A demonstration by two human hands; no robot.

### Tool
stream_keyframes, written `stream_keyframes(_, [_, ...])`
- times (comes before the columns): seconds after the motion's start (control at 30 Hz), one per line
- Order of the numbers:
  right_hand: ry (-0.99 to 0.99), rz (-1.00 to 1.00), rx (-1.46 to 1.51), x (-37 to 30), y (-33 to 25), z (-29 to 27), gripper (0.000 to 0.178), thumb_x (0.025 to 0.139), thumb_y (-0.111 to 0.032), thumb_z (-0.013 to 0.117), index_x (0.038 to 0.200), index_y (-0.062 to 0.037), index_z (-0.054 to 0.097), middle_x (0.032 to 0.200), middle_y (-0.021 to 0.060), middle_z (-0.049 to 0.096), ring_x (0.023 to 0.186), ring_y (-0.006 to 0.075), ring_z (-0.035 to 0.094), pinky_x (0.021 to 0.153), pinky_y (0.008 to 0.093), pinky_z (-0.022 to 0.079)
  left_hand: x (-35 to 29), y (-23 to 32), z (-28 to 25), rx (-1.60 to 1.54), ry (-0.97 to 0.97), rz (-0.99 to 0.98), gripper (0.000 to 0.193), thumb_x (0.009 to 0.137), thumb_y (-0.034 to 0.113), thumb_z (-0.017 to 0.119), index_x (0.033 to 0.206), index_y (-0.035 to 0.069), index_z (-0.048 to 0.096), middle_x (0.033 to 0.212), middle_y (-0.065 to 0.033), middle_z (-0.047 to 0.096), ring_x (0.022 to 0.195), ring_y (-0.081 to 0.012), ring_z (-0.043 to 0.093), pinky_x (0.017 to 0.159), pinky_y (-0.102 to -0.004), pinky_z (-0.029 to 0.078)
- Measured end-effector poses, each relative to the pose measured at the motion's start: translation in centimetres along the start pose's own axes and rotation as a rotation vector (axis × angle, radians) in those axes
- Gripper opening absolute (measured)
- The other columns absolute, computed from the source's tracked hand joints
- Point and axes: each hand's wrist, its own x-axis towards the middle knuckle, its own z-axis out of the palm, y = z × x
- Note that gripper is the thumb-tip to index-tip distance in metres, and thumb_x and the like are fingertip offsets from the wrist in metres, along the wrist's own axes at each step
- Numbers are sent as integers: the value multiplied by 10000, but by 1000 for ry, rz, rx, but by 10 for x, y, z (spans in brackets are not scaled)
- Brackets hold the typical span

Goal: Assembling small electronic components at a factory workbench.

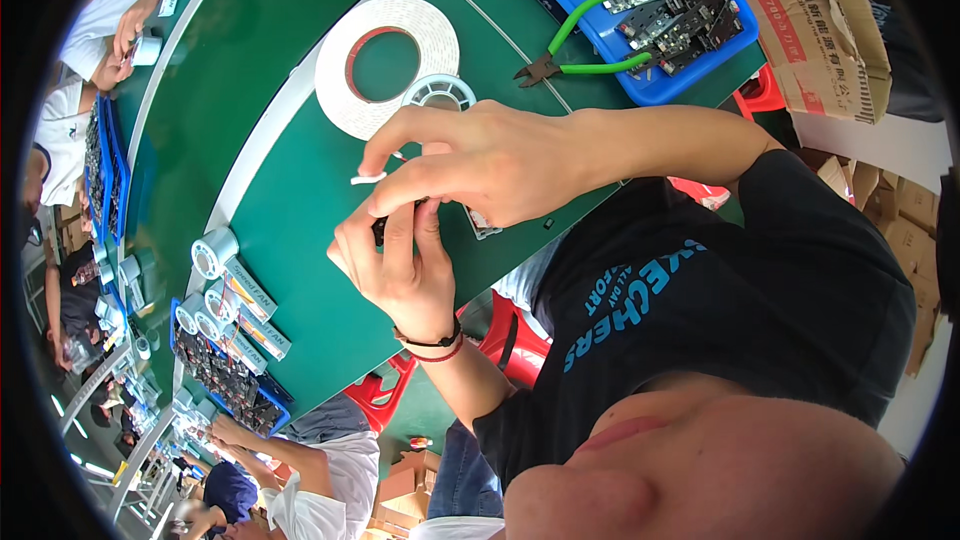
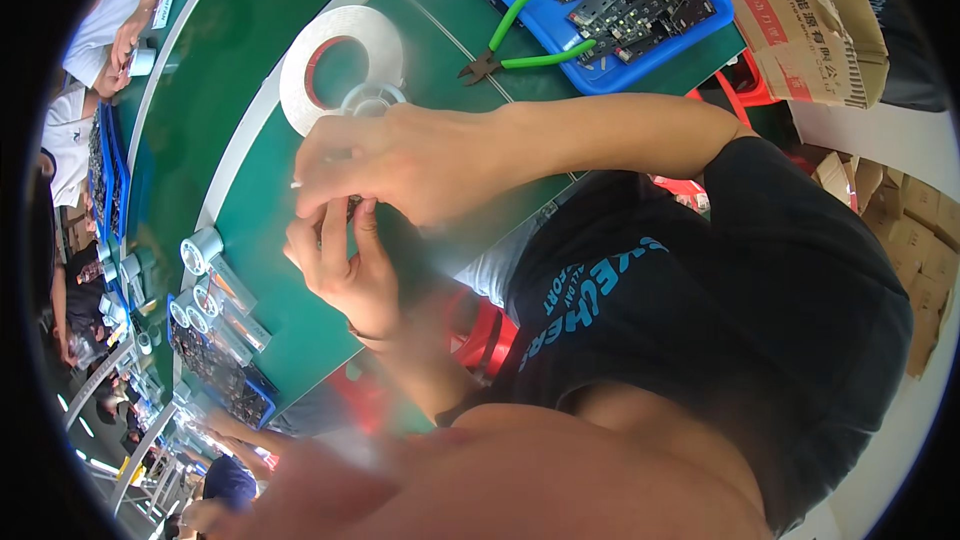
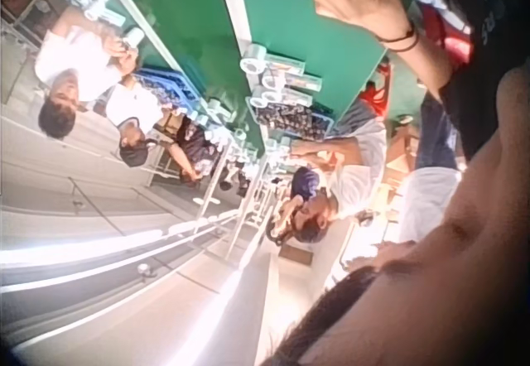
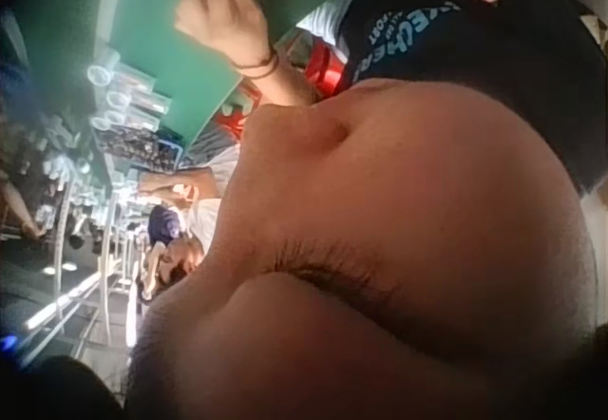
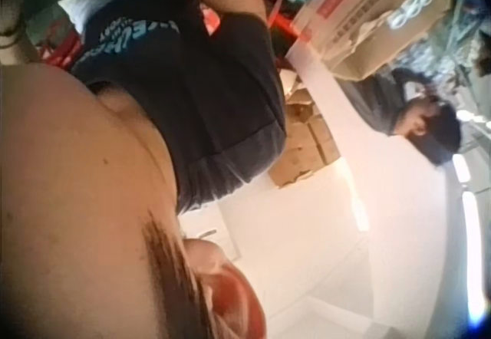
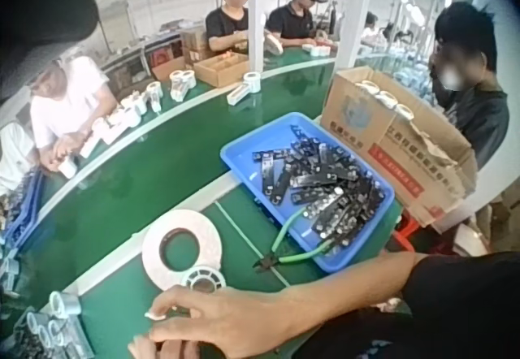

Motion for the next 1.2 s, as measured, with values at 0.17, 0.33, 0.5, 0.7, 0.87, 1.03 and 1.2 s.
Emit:
stream_keyframes(0.17, [160,-123,-137,-2,6,-2,508,784,24,763,1260,-92,630,1225,85,621,904,229,703,627,316,588,3,0,10,-89,95,27,312,787,75,824,1083,68,726,1053,-82,664,890,-257,611,836,-392,439])
stream_keyframes(0.33, [382,210,153,-1,-10,-58,453,851,-46,772,1269,-65,597,1055,84,699,797,164,707,595,253,552,2,-3,-13,-457,-232,-105,291,833,38,754,1119,29,699,994,-128,667,861,-285,615,790,-393,496])
stream_keyframes(0.5, [526,393,-85,69,64,-177,405,865,-194,774,1216,-52,631,1030,100,741,752,143,717,681,315,576,39,-51,4,-702,-112,-170,244,863,49,720,1103,14,699,977,-136,665,840,-292,621,790,-378,508])
stream_keyframes(0.7, [566,653,-184,130,239,-267,297,880,-134,713,1146,-27,640,977,143,714,781,179,696,710,337,564,84,-89,58,-61,-30,130,212,873,118,716,1077,58,715,1037,-124,608,955,-317,595,848,-422,475])
stream_keyframes(0.87, [433,744,-540,158,307,-291,406,875,-204,735,1240,-70,620,979,97,758,718,170,731,707,327,577,89,-89,56,-57,-71,141,227,873,147,718,1096,103,722,1106,-121,575,1013,-321,565,879,-444,446])
stream_keyframes(1.03, [444,777,-629,162,322,-320,393,877,-187,720,1241,-79,619,971,90,756,761,195,737,727,342,578,102,-81,63,-80,-94,138,260,873,161,714,1130,125,717,1161,-129,562,1037,-317,563,893,-438,433])
stream_keyframes(1.2, [319,840,-601,190,305,-257,364,918,-145,693,1259,-60,596,883,66,737,687,142,696,645,303,564,87,-93,56,-67,-112,37,274,869,167,717,1141,131,715,1180,-129,558,1049,-316,563,903,-433,428])
